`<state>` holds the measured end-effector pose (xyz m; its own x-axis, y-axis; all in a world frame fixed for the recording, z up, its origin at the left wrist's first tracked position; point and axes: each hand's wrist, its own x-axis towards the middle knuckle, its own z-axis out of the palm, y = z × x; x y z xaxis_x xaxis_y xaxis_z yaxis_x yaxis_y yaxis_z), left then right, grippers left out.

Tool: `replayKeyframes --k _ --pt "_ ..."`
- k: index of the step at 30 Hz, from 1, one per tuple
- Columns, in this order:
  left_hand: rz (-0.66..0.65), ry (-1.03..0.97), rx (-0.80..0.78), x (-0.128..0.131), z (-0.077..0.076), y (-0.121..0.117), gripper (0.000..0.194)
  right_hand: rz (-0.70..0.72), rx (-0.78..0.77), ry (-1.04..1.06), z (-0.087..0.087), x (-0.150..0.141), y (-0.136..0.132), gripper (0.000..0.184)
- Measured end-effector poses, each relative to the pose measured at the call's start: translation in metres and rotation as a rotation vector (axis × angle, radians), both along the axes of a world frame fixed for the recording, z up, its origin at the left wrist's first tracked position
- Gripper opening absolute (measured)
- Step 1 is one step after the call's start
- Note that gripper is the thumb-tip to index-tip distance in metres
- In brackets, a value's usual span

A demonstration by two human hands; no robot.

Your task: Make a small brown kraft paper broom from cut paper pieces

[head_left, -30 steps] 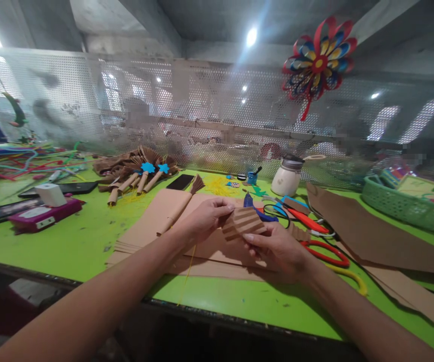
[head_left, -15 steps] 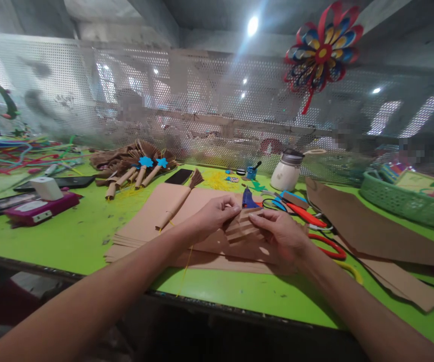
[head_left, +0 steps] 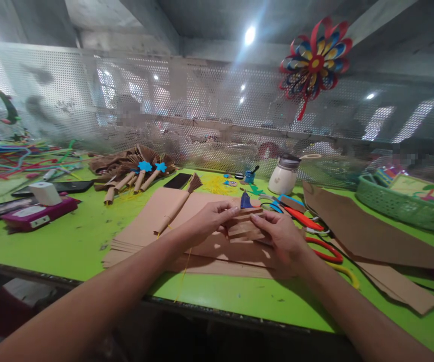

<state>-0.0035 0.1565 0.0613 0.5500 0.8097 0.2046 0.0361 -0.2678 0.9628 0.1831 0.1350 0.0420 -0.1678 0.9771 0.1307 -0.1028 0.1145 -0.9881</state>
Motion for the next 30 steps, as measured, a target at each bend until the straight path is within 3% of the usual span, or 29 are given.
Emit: replayKeyframes --k 6,16,21,27,30 --pt "-0.103 -0.077 -0.082 0.0 -0.002 0.0 0.035 -0.106 0.108 -0.047 0.003 -0.001 -0.001 0.03" --pt "0.022 -0.217 -0.199 -0.003 -0.011 0.013 0.017 -0.062 0.026 0.094 -0.001 0.003 0.006 0.025" --pt "0.028 -0.248 -0.143 -0.001 -0.007 0.009 0.024 -0.068 0.037 0.129 -0.006 0.006 0.011 0.021" --pt "0.141 -0.161 -0.007 0.005 -0.003 0.002 0.026 -0.179 0.063 0.056 -0.009 0.001 0.012 0.031" --pt "0.067 -0.141 -0.066 0.006 -0.004 0.0 0.03 -0.265 0.128 -0.011 -0.009 -0.001 0.012 0.032"
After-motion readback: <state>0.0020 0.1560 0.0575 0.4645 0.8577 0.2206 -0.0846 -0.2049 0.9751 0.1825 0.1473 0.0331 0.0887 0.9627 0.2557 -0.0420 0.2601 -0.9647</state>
